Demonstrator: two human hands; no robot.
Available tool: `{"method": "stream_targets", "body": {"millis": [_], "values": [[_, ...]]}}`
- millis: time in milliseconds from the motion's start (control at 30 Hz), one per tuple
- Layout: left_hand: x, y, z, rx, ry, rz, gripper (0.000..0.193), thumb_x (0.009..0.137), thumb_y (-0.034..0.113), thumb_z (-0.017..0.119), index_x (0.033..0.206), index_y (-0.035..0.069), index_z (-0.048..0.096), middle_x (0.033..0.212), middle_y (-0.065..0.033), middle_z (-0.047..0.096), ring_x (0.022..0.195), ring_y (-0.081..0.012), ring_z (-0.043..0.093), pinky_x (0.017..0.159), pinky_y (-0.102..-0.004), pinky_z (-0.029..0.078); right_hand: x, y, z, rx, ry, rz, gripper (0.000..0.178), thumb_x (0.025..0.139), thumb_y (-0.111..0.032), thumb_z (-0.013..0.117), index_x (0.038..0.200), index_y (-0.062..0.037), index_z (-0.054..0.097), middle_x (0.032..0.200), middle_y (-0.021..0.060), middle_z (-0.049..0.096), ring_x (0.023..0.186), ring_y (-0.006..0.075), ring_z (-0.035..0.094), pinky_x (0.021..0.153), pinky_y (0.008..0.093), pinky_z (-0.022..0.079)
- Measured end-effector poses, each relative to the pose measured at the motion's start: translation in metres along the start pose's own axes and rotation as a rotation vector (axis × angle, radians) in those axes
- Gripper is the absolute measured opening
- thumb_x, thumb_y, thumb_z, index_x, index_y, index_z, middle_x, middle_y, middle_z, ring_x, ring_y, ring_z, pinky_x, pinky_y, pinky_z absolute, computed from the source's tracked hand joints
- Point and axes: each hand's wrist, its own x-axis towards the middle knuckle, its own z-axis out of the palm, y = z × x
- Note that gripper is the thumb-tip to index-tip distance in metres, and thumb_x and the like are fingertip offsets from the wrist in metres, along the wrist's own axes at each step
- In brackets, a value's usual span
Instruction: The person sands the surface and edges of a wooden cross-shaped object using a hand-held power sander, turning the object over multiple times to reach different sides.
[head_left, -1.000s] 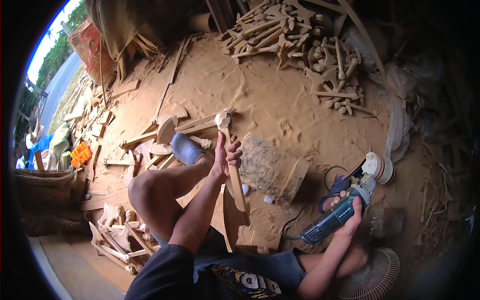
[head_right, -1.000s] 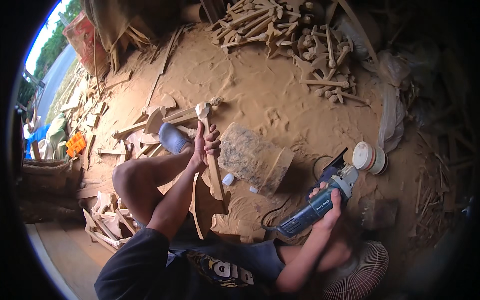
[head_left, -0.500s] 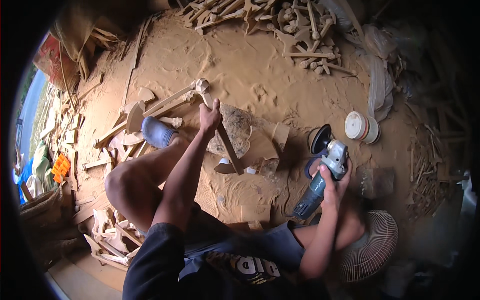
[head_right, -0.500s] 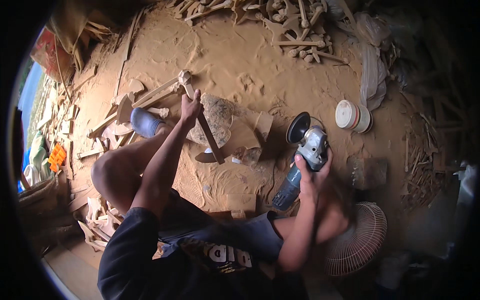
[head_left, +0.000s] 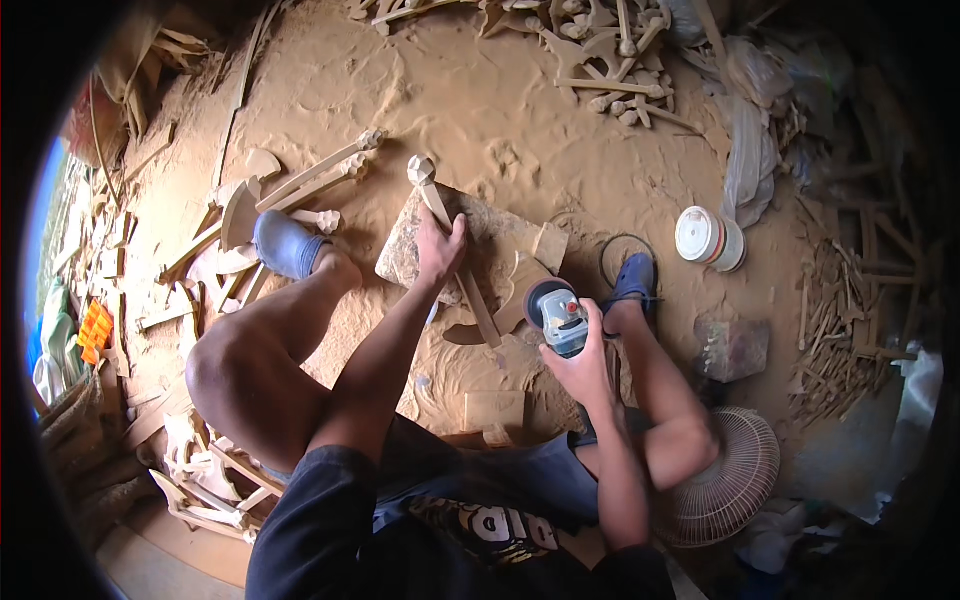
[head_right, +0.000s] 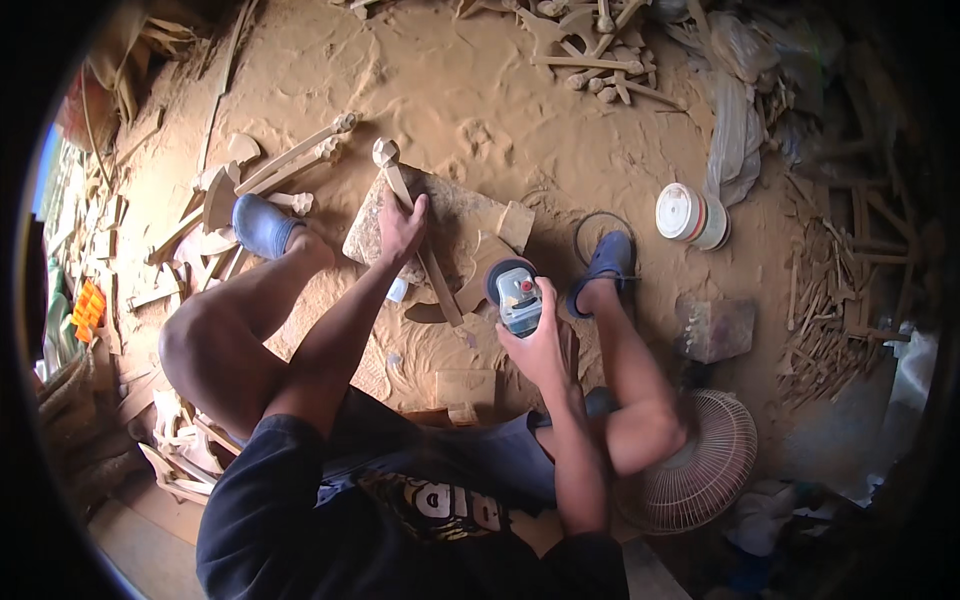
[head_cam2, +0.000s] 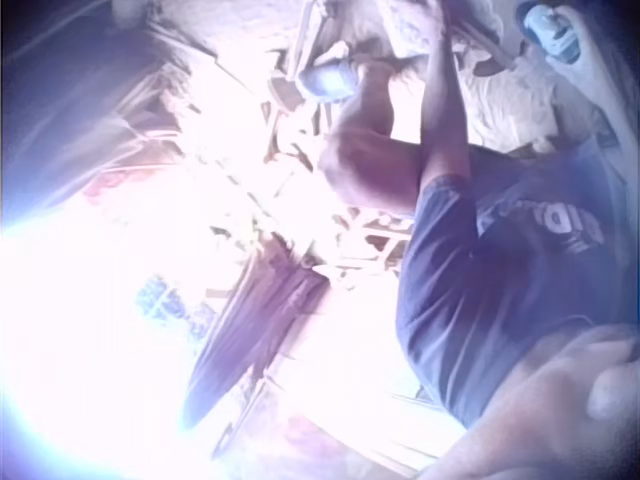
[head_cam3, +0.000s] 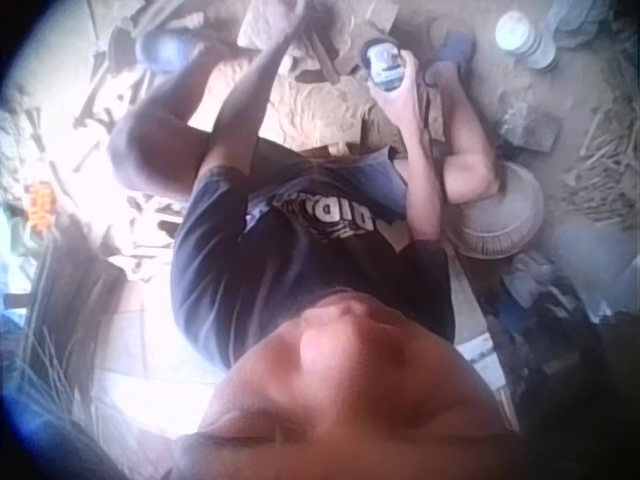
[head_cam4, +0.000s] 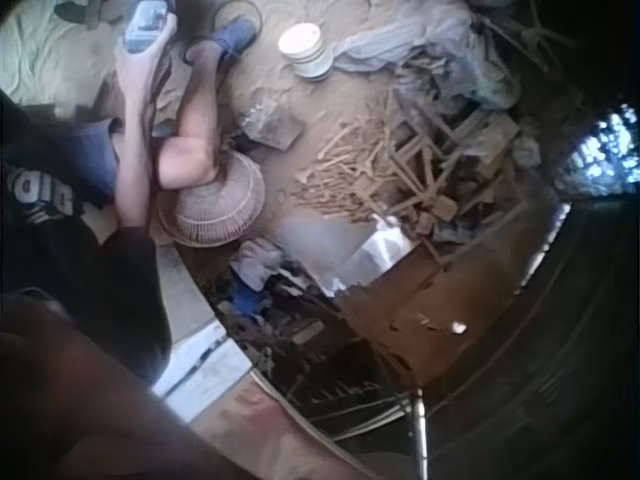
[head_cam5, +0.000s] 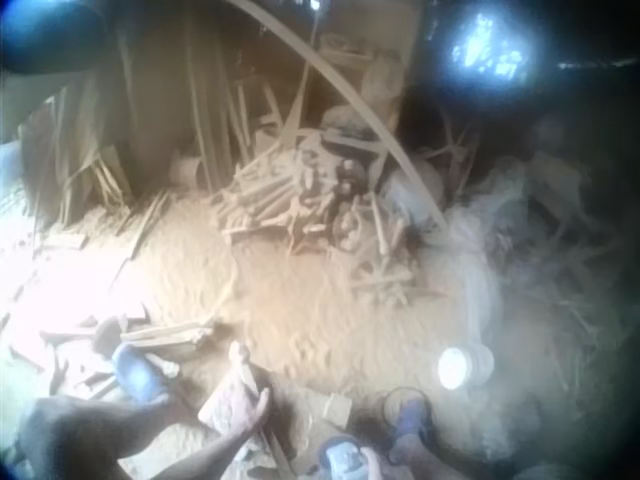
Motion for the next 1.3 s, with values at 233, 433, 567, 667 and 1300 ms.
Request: {"method": "stream_targets", "body": {"millis": [233,433,567,667,1300], "values": [[-0.014,0.035,0.006,0.806,-0.101,0.114,0.087,0.096,0.043,0.067,0.160,-0.005,0.032,0.162,-0.0303,0.036,0.149,-0.0511,0.033,0.118,-0.0677,0.031,0.032,0.002,-0.004,-0.100,0.031,0.024,0.097,0.082,-0.014,0.088,0.159,-0.0005,0.030,0.142,0.0257,0.057,0.129,0.0365,0.063,0.109,0.0458,0.050],[-0.025,0.000,0.017,0.677,0.018,0.225,0.093,0.098,0.043,0.059,0.168,-0.005,0.021,0.175,-0.0292,0.022,0.162,-0.0479,0.019,0.130,-0.0631,0.015,0.054,-0.013,0.005,-0.337,-0.126,0.069,0.098,0.082,-0.029,0.086,0.160,-0.0105,0.030,0.113,0.0319,0.074,0.098,0.0548,0.071,0.085,0.0609,0.057],[-0.025,0.005,0.025,0.669,-0.065,0.146,0.092,0.097,0.039,0.058,0.169,-0.006,0.021,0.177,-0.0222,0.022,0.166,-0.0417,0.014,0.131,-0.0613,0.014,0.053,-0.005,0.009,-0.378,-0.166,0.067,0.098,0.083,-0.026,0.087,0.160,-0.0108,0.029,0.117,0.0330,0.073,0.101,0.0548,0.071,0.083,0.0608,0.058],[-0.022,0.007,0.025,0.642,-0.092,0.134,0.092,0.095,0.036,0.059,0.168,-0.006,0.023,0.178,-0.0193,0.023,0.167,-0.0397,0.013,0.131,-0.0616,0.014,0.056,-0.003,0.013,-0.416,-0.161,0.118,0.094,0.083,-0.026,0.086,0.158,-0.0107,0.031,0.117,0.0329,0.073,0.102,0.0551,0.071,0.085,0.0615,0.057],[-0.017,0.003,0.025,0.683,-0.077,0.175,0.089,0.094,0.037,0.060,0.166,-0.004,0.029,0.177,-0.0167,0.026,0.166,-0.0375,0.016,0.130,-0.0602,0.017,0.077,-0.001,0.020,-0.406,-0.089,0.146,0.088,0.085,-0.027,0.082,0.155,-0.0116,0.032,0.101,0.0346,0.074,0.095,0.0554,0.072,0.081,0.0624,0.057]]}}
